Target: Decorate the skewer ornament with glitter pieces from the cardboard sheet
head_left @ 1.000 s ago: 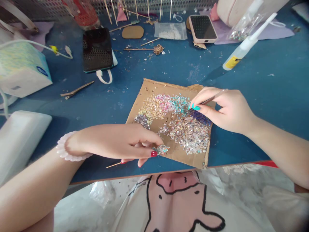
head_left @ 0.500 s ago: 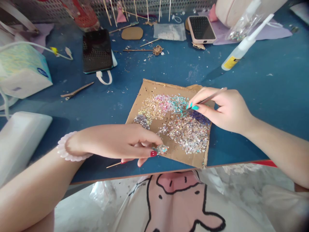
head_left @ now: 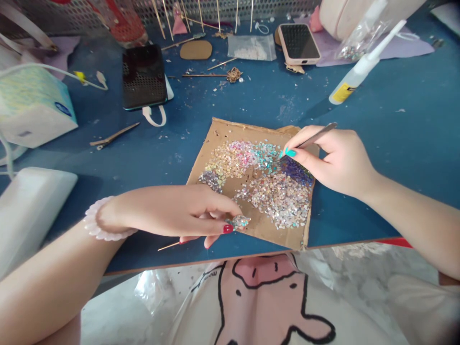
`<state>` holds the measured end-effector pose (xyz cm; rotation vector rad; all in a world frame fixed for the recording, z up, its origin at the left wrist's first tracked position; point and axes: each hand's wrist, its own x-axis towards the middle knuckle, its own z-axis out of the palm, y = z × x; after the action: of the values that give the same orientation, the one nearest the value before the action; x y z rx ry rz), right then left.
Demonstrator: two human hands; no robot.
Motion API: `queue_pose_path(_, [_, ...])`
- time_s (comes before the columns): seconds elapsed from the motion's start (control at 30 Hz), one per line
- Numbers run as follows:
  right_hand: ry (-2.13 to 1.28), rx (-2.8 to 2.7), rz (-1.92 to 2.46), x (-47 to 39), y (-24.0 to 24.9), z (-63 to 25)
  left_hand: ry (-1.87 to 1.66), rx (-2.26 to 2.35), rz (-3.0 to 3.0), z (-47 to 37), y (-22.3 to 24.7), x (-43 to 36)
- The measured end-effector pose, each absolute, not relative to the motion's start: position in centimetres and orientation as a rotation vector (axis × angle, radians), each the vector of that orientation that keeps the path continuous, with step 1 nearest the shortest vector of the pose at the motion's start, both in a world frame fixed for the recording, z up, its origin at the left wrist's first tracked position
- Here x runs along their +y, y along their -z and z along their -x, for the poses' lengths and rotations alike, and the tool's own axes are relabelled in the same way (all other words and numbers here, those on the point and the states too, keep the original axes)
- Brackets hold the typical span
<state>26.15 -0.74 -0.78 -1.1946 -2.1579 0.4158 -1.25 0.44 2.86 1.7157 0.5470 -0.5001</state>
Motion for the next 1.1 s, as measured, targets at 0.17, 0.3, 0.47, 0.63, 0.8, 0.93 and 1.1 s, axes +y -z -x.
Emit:
queue_pose_path(0.17, [-0.433,-2.156,1.160,-0.75,0.77,-26.23,0.498,0.548,-1.719,1.25,-2.87,0.41])
queue_pose_path(0.3, [-0.509,-2.208,1.102,-0.71,0.82,-26.35,0.489,0.542,-1.717,1.29,-2.79,0.40])
queue_pose_path(0.47, [-0.488,-2.223,1.112,-0.59,1.02,-26.36,0.491,0.544,-1.727,1.37,-2.71,0.40])
queue_pose_path(0.63, [-0.464,-2.195,1.107,-0.44,1.10,-26.43,0.491,0.546,-1.733,1.32,-2.74,0.39])
queue_pose_path(0.8, [-0.516,-2.222,1.055,-0.44,1.21,-26.66,0.496,0.545,-1.730,1.33,-2.71,0.38])
queue_pose_path(0.93, [-0.547,-2.228,1.015,-0.39,1.37,-26.53,0.490,0.547,-1.733,1.35,-2.69,0.41])
queue_pose_path(1.1, [-0.518,-2.239,0.939,-0.26,1.46,-26.27,0.489,0.552,-1.722,1.31,-2.79,0.45])
